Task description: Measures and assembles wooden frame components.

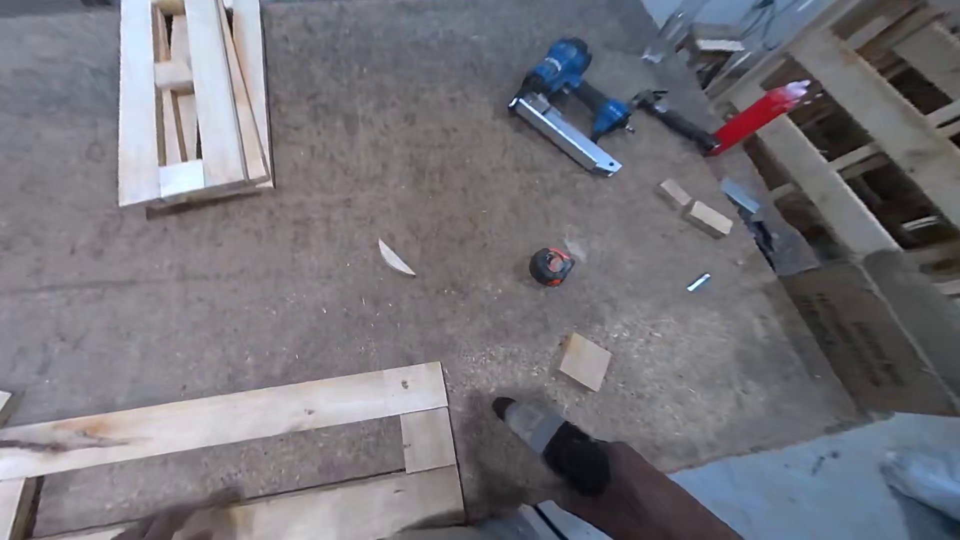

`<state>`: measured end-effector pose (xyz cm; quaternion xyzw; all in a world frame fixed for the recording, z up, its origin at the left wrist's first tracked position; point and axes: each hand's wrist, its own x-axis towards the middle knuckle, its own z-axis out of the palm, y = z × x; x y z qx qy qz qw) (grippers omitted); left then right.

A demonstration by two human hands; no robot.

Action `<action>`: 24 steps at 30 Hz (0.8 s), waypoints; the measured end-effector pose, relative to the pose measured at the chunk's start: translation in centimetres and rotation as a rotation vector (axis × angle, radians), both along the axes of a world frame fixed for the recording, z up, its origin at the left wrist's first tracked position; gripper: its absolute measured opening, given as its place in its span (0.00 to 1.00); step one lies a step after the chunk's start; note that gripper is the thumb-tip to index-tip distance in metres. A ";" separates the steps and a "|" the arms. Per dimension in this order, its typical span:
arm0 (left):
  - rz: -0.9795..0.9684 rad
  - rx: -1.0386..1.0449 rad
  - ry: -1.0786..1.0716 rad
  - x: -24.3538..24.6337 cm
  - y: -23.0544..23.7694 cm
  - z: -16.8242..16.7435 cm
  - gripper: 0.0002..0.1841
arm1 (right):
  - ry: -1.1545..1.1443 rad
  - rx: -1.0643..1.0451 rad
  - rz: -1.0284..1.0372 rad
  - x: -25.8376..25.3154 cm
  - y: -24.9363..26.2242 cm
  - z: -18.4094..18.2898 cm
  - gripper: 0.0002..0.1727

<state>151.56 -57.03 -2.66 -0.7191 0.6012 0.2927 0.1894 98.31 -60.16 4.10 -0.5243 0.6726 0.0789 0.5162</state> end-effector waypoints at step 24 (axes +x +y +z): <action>-0.136 -0.805 0.137 -17.6 -12.0 -15.9 0.23 | 0.087 0.399 0.616 12.6 -9.4 -6.9 0.37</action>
